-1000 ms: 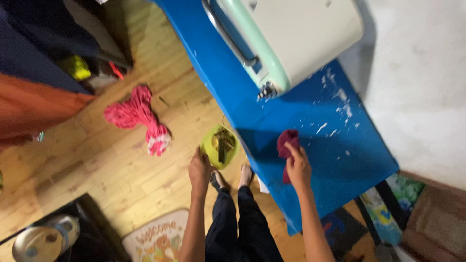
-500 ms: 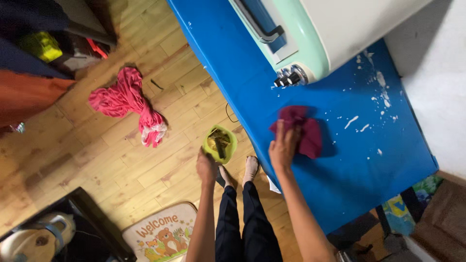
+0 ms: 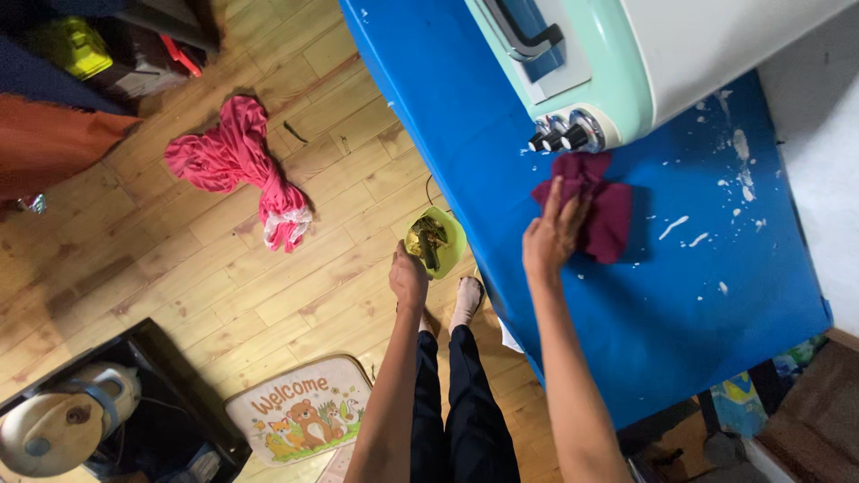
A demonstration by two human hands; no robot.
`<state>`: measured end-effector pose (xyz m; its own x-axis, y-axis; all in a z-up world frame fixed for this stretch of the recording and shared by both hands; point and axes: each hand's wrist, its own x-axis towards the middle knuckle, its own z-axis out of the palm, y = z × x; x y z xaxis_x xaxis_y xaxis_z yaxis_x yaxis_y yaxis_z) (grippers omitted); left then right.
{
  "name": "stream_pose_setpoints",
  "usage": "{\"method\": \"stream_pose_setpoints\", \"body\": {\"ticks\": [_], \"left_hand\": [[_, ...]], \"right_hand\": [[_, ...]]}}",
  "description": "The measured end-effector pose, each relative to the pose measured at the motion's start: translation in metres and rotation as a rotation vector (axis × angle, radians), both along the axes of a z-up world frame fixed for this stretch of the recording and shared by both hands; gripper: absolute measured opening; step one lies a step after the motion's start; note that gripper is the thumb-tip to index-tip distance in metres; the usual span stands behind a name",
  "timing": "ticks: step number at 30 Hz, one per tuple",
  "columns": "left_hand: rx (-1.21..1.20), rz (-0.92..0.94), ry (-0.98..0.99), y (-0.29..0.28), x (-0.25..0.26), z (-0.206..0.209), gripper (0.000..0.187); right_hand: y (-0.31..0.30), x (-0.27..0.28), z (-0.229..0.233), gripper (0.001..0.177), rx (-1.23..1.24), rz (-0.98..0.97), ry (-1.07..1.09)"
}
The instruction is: The person wipes a blue table surface with a red cloth, removing white residue. They briefly move to a black table to handle a green bowl containing food scraps before returning to continue wiping the blue table around a white appliance.
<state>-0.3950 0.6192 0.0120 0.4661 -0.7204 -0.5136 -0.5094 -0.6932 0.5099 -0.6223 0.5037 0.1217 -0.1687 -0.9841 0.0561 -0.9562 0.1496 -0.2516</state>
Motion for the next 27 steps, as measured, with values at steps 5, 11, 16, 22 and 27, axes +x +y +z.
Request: {"method": "stream_pose_setpoints", "body": {"ticks": [5,11,16,22,27], "left_hand": [[-0.051,0.102,0.068,-0.003,-0.004,-0.008,0.046],[-0.134,0.036,0.028,-0.007,-0.007,-0.008,0.048],[-0.023,0.095,0.119,-0.009,-0.003,0.001,0.042],[-0.055,0.043,0.049,-0.007,0.003,-0.007,0.052],[-0.059,0.011,0.028,-0.011,0.013,0.004,0.057]], "right_hand": [[0.031,0.058,-0.006,0.074,-0.01,0.195,-0.101],[0.063,0.081,-0.003,0.071,0.071,0.392,-0.298],[0.039,0.045,0.007,0.065,0.087,0.201,-0.244],[0.014,0.064,0.007,0.07,-0.01,0.305,-0.079],[0.033,0.098,0.018,0.061,0.234,0.663,-0.316]]}}
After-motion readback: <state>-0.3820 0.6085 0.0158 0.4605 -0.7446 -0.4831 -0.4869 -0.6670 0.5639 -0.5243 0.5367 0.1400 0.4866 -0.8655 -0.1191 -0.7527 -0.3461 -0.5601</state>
